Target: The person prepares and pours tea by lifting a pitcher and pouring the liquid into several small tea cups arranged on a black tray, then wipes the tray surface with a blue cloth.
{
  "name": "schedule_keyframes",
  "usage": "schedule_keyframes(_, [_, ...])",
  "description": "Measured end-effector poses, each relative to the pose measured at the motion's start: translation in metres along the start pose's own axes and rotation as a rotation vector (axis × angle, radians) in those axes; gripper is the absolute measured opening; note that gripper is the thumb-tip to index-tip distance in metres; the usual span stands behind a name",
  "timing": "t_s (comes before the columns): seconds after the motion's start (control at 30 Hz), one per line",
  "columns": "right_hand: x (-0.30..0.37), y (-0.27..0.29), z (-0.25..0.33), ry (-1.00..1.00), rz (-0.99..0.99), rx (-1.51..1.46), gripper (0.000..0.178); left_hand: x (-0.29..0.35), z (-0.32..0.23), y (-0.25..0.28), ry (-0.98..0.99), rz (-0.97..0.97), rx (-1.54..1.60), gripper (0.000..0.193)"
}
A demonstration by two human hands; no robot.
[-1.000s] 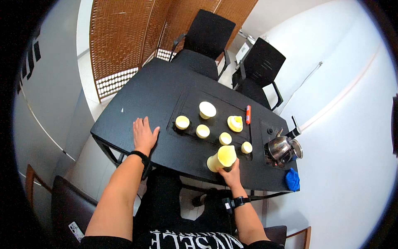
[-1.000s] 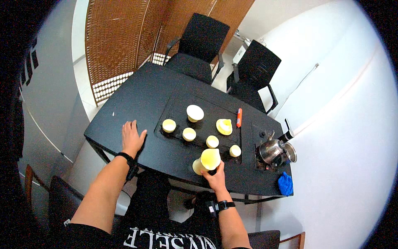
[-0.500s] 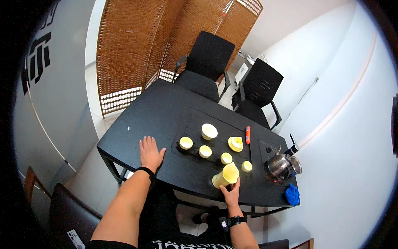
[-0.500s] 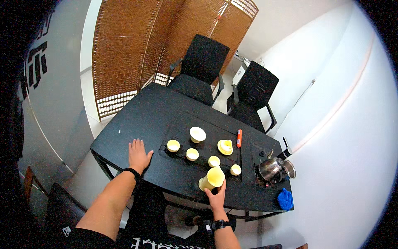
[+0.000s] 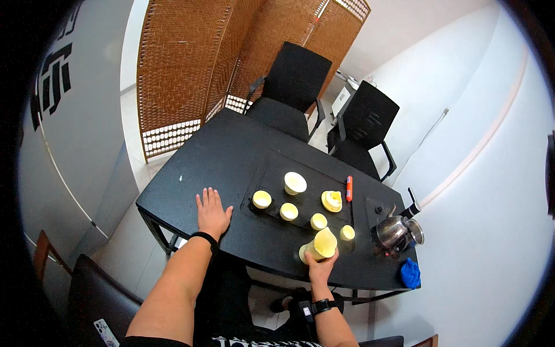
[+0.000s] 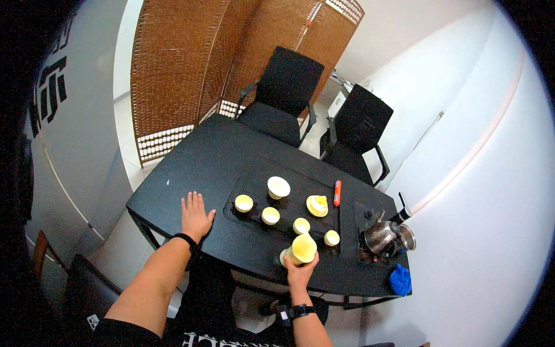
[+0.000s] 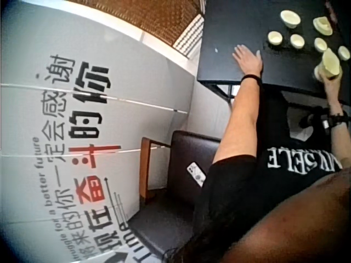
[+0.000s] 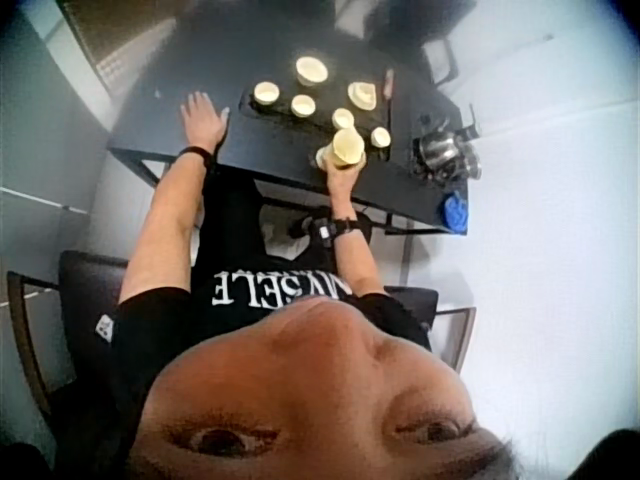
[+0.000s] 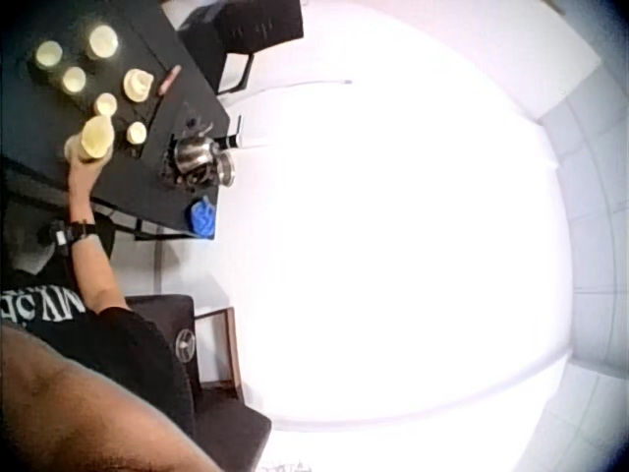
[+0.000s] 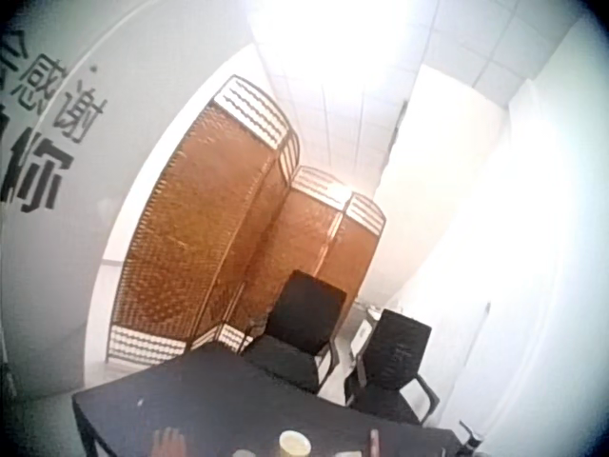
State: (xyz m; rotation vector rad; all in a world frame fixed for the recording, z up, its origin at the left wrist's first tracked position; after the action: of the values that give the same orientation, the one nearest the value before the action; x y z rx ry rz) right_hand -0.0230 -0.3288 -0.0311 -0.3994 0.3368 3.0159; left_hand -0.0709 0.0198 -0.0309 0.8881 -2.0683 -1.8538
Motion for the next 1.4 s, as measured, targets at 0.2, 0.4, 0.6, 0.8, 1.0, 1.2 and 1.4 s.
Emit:
schedule_keyframes(0.2, [-0.02, 0.035, -0.013, -0.006, 0.166, -0.029, 0.097, -0.003, -0.005, 0.0, 0.004, 0.002, -0.013, 0.074])
schedule_keyframes(0.4, [-0.017, 0.038, -0.013, -0.119, 0.274, -0.225, 0.087, -0.001, 0.001, -0.004, -0.016, -0.043, -0.04, 0.073])
schedule_keyframes(0.6, [-0.001, 0.009, 0.004, -0.062, 0.025, 0.138, 0.1, -0.004, -0.001, -0.002, 0.0, -0.023, -0.09, 0.071])
schedule_keyframes(0.8, [-0.002, 0.004, 0.011, -0.066, -0.045, 0.077, 0.099, -0.004, -0.004, 0.005, 0.013, -0.015, -0.081, 0.07])
schedule_keyframes(1.0, [-0.008, 0.015, 0.006, -0.035, -0.027, 0.014, 0.093, -0.004, -0.006, 0.005, 0.027, 0.004, -0.071, 0.07])
schedule_keyframes(1.2, [-0.033, 0.05, 0.005, 0.048, -0.061, -0.132, 0.085, -0.007, -0.006, 0.008, 0.037, 0.05, -0.101, 0.07])
schedule_keyframes(1.4, [-0.063, 0.109, 0.018, 0.087, -0.127, -0.025, 0.082, -0.006, -0.003, 0.007, 0.036, 0.047, -0.1, 0.07])
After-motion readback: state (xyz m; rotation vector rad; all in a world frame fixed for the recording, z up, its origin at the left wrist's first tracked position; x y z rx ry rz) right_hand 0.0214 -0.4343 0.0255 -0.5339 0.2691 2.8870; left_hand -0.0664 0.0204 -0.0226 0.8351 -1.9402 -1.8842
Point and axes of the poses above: each hand's wrist, its own x-axis away from the middle knuckle, its own y-axis out of the back of the hand, z = x × y, the point moved 1 cm from there along -x, towards the middle knuckle, and after that the axes turned 5 degrees about -x, right-handed, at the moved point
